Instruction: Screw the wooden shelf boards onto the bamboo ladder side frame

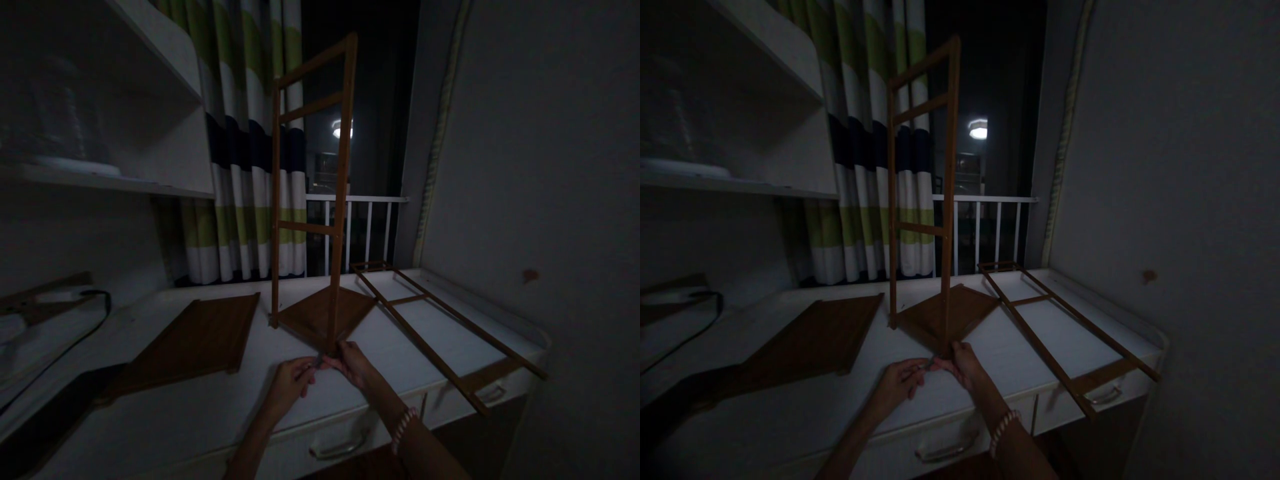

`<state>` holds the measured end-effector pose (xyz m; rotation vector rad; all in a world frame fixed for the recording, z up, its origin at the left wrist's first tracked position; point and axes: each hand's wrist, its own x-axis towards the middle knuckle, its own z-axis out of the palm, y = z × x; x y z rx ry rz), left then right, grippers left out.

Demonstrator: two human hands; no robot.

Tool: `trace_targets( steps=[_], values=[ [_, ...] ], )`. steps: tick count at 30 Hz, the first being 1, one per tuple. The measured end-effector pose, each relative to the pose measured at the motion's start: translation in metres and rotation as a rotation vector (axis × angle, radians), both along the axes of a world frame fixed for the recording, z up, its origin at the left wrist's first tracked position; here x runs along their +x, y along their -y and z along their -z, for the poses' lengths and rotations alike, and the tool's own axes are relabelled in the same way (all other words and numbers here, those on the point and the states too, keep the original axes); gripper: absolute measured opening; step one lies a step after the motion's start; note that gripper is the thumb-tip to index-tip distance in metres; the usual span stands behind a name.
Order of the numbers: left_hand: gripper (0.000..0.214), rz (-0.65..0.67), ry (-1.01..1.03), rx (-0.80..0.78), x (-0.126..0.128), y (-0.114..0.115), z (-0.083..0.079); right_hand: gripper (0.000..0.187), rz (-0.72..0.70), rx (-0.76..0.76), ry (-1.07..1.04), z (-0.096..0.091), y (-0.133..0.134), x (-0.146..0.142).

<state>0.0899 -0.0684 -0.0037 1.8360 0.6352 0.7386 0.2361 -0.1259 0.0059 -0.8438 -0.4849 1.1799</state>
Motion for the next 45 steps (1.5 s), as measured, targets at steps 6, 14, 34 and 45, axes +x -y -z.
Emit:
trace_targets(
  steps=[6,14,34,45],
  values=[
    [0.054,-0.047,0.011,-0.072,0.0,0.003,-0.005,0.019,-0.002,-0.006,0.004,-0.001,0.001,0.0],
    [0.051,-0.109,0.02,-0.077,0.0,0.004,-0.005,0.019,-0.004,0.001,0.013,0.0,0.0,0.001],
    [0.026,-0.095,-0.134,0.471,-0.001,0.025,-0.019,0.018,-0.014,0.016,-0.017,0.005,-0.002,0.006],
    [0.037,0.047,-0.248,0.7,0.001,0.029,-0.014,0.014,-0.003,-0.045,0.059,-0.007,0.006,0.003]
  ],
)
